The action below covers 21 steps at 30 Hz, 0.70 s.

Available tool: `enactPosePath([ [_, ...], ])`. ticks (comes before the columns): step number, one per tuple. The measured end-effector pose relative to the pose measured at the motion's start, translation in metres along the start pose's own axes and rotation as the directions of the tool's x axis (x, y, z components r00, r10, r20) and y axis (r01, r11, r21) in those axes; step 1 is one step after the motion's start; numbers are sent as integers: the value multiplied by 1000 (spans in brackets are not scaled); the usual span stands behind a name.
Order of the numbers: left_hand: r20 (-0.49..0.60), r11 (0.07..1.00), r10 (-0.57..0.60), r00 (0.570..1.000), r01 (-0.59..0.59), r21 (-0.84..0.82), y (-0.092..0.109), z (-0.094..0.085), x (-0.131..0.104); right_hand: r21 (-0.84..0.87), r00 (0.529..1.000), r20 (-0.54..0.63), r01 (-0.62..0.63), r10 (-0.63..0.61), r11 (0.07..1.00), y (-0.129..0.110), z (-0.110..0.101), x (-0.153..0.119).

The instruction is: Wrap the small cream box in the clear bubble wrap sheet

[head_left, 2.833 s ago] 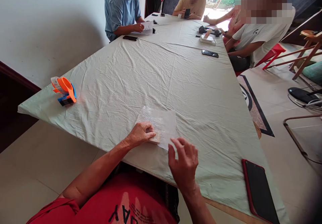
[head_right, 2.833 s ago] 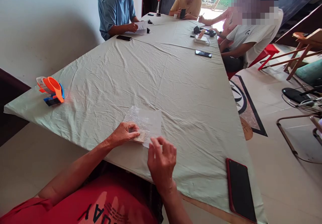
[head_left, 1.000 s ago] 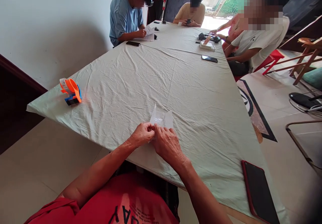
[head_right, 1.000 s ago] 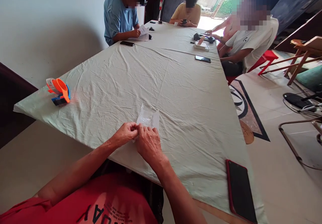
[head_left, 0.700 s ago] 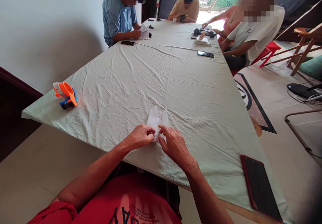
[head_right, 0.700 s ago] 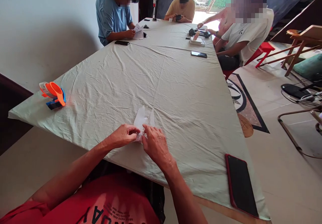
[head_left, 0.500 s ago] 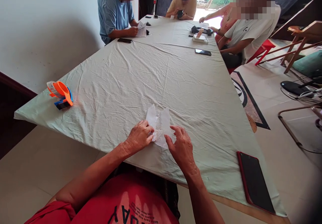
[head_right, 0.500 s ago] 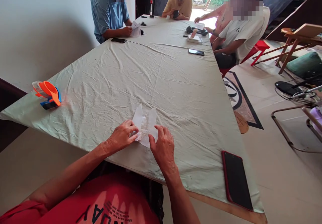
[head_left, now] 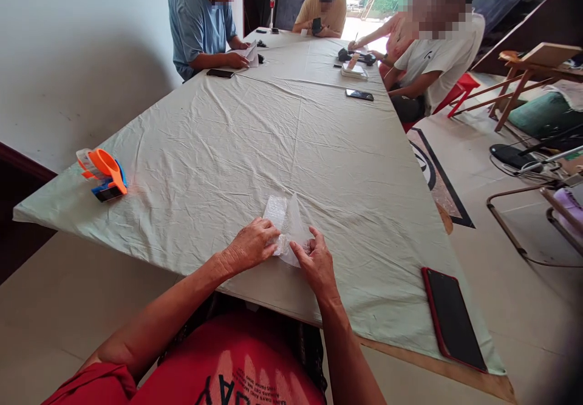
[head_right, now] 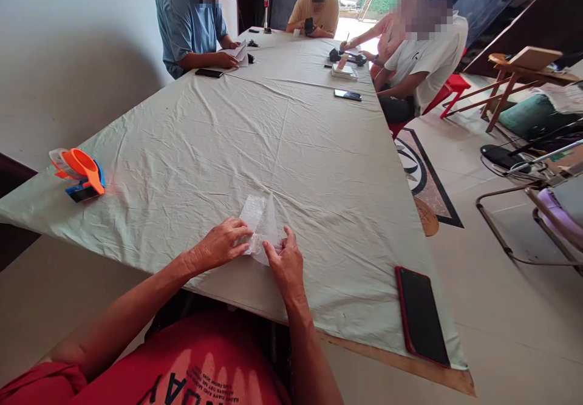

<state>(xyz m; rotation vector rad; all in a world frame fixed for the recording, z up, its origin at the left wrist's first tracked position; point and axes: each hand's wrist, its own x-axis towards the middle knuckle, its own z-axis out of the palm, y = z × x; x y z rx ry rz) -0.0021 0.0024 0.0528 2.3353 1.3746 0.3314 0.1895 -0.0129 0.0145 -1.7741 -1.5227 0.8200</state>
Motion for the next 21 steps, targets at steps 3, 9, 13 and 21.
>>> enactPosePath([
  [3,0,1000,-15,1000,15,2,2,0,-1,19,999,-25,38,-37,999,-3,6,1],
  [9,26,993,-87,996,85,77,14,1,-2,24,993,-62,100,-98,995,-13,7,2],
  [13,38,989,-95,995,90,114,17,0,-1,118,996,-12,86,-85,989,-16,8,4],
  [21,75,994,-110,991,108,29,14,4,1,357,995,96,-61,29,932,-16,17,6],
])
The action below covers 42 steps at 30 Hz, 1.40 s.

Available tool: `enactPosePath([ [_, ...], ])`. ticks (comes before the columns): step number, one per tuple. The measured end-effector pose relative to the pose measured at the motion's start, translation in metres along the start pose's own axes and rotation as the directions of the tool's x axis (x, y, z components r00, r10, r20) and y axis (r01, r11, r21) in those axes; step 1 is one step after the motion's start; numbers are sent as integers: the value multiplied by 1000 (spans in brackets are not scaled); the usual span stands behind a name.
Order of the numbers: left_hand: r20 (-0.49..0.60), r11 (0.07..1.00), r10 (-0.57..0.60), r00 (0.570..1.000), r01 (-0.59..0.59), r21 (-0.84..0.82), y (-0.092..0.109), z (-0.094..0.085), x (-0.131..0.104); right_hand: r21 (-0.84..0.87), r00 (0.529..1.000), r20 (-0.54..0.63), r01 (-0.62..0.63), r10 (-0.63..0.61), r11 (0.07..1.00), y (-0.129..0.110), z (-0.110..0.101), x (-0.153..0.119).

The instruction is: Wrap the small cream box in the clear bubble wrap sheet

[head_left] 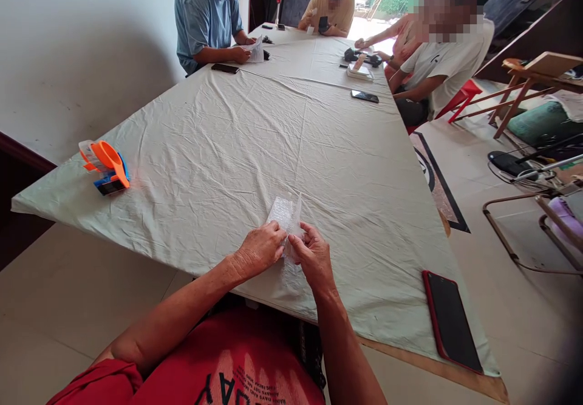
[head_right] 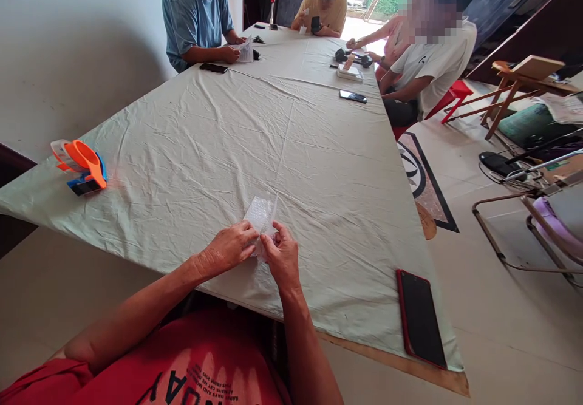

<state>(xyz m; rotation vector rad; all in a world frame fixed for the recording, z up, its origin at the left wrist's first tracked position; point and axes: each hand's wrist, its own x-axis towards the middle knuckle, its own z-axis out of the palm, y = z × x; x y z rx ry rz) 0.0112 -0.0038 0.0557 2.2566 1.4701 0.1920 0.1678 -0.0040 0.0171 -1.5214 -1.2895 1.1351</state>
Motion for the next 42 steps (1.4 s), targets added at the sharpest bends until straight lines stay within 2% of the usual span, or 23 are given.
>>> enactPosePath([
  [5,-3,998,-2,1000,1,-57,-2,3,0,115,995,56,-83,77,990,-12,1,-5],
  [9,-105,980,-7,994,-14,-197,-7,9,-2,152,984,157,-104,79,983,-22,-4,-14],
  [12,-201,917,-75,977,-11,-398,-11,15,-5,44,979,205,-14,5,999,-23,-6,-19],
  [16,-193,783,-212,958,48,-621,-12,20,-8,-192,951,262,216,-162,957,-20,-5,-24],
  [19,-249,788,-242,938,41,-614,-9,25,-8,-256,920,310,325,-241,910,-20,-7,-24],
  [23,-277,818,-200,940,5,-575,-6,32,-9,-213,888,375,361,-266,908,-21,-11,-22],
  [26,-284,830,-184,941,-5,-558,-7,35,-10,-146,914,327,300,-240,943,-18,-13,-21],
  [30,-286,835,-170,943,-17,-550,-9,37,-11,-66,986,99,141,-134,988,-8,-18,-10],
  [32,-287,832,-166,943,-22,-555,-9,38,-11,-23,998,56,41,-39,999,-2,-22,1],
  [36,-309,830,-153,939,-48,-555,-10,39,-12,53,980,107,-172,165,984,4,-24,27],
  [42,-301,815,-101,948,-95,-572,-12,38,-11,89,947,242,-236,209,968,2,-15,53],
])
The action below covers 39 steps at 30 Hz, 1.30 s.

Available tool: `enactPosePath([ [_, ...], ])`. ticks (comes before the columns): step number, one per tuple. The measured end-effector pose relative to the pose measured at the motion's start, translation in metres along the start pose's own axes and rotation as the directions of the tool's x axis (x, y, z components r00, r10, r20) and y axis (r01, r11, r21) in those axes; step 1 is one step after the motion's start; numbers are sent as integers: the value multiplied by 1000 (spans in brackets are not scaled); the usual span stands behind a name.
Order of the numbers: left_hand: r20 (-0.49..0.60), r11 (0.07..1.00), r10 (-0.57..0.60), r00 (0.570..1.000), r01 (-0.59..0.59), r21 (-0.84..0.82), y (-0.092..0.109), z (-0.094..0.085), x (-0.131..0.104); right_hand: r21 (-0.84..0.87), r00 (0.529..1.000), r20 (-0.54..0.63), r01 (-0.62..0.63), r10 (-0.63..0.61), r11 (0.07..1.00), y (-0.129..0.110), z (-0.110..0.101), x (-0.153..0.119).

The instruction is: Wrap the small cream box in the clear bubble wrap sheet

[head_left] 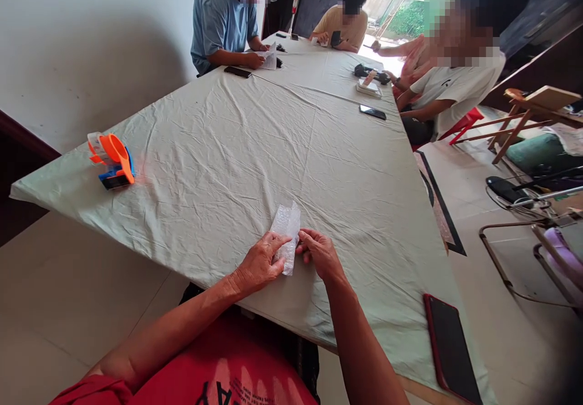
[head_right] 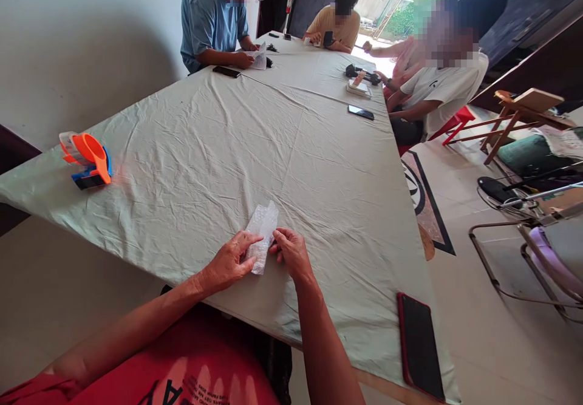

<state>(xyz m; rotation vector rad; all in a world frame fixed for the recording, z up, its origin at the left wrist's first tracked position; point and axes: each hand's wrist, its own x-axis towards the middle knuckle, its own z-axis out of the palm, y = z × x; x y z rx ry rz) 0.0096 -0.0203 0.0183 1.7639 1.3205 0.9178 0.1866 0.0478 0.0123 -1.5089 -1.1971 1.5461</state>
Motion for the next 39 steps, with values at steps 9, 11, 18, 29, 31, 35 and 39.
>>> enactPosePath([
  [9,23,989,1,1000,-4,151,5,-1,-3,-56,996,88,-4,9,998,-11,3,18],
  [11,50,971,52,997,-62,229,8,-2,-3,-82,996,87,38,-31,996,-12,5,20],
  [18,92,971,69,993,-88,223,5,-4,1,-177,953,58,304,-298,936,-10,11,14],
  [29,-326,990,35,945,12,140,-15,18,-14,-202,880,195,469,-434,860,-5,8,-28],
  [31,-360,990,56,931,-6,139,-17,16,-13,-216,858,220,508,-465,834,-5,7,-31],
  [35,-252,993,80,964,-55,103,-19,6,-9,-250,831,281,546,-479,800,-3,4,-37],
  [39,-138,996,83,987,-86,-20,-21,-2,-7,-314,811,306,581,-499,751,-1,0,-43],
])
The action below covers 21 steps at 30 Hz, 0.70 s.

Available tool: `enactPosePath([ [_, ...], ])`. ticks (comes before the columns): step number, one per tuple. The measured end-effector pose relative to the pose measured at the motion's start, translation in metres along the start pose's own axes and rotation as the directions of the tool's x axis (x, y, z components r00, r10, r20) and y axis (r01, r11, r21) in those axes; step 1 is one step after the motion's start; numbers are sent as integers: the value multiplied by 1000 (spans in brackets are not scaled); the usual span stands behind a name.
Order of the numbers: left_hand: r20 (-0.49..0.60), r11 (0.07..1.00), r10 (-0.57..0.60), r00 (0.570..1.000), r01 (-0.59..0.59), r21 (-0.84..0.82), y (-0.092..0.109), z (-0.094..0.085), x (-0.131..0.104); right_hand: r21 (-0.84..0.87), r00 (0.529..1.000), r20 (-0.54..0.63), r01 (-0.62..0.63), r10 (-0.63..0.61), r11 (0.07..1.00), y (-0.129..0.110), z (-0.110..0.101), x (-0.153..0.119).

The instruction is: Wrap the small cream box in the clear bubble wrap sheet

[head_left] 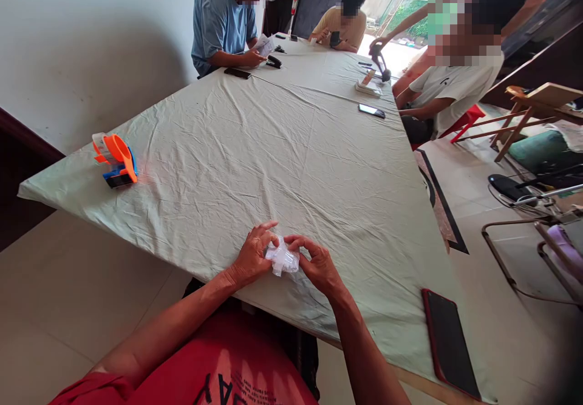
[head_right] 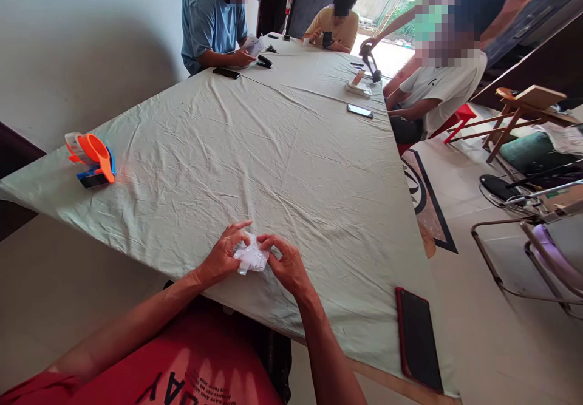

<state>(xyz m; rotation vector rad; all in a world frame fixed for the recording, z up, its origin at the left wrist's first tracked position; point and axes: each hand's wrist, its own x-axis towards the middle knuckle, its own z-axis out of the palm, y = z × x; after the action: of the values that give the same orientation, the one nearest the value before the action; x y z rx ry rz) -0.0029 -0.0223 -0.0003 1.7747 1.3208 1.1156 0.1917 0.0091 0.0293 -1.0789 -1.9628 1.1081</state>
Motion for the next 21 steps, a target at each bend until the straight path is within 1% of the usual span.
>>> enactPosePath([
  [4,-11,995,40,999,-41,-87,-2,0,0,-79,999,7,52,-52,995,1,-2,-11],
  [8,-11,990,43,999,-44,-135,-3,1,-1,-242,989,31,151,-148,959,8,3,-25],
  [11,4,988,50,999,-48,-144,-6,-1,-2,-360,973,-4,212,-229,908,16,12,-33],
  [13,47,988,83,995,-76,-133,-8,-7,-2,-399,963,-52,222,-263,890,21,19,-34],
  [15,134,984,142,981,-126,-123,-10,-14,-3,-394,958,-99,210,-269,895,23,24,-33],
  [17,213,977,196,957,-172,-125,-10,-20,-2,-340,961,-129,189,-245,921,23,25,-29],
  [19,233,975,208,950,-182,-127,-9,-24,1,-243,972,-150,143,-182,960,20,23,-22],
  [21,205,981,169,964,-145,-125,-5,-24,7,-119,984,-158,58,-77,991,17,19,-14],
])
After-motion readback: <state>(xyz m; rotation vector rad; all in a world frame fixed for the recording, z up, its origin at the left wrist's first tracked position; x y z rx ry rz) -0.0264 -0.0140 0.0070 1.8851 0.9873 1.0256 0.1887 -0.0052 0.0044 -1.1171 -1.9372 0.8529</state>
